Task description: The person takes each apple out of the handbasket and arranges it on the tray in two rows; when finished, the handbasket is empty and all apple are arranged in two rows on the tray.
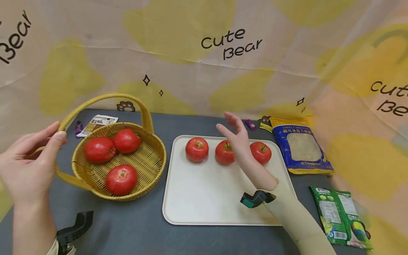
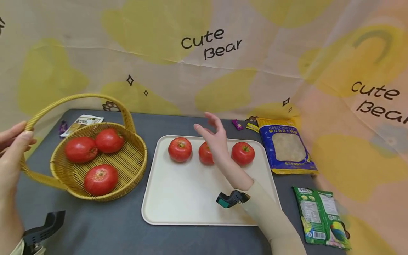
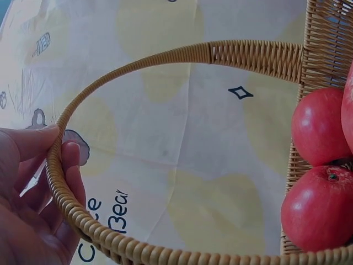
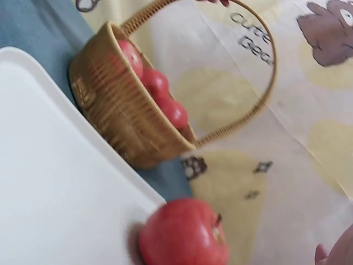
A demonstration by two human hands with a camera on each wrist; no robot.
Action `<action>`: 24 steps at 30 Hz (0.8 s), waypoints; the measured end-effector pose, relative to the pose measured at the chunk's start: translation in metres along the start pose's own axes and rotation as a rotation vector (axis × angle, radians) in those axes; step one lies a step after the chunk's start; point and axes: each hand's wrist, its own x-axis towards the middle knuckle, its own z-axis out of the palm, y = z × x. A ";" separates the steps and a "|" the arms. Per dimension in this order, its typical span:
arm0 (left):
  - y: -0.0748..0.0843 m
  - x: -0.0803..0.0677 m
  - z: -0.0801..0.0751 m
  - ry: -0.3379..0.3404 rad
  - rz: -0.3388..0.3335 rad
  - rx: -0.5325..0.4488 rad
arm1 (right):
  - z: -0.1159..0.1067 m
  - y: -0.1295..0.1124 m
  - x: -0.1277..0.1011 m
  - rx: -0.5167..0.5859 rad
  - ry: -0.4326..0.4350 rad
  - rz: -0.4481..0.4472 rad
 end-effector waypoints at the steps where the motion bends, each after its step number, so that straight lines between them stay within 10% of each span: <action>1: 0.000 0.000 0.000 -0.002 0.009 0.008 | 0.008 -0.001 0.000 0.013 -0.024 0.000; 9: -0.002 0.000 0.001 -0.020 0.054 0.013 | 0.067 0.000 -0.006 0.046 -0.243 -0.002; 24: -0.002 0.002 -0.002 -0.006 0.073 -0.011 | 0.166 0.004 0.001 -0.202 -0.907 -0.149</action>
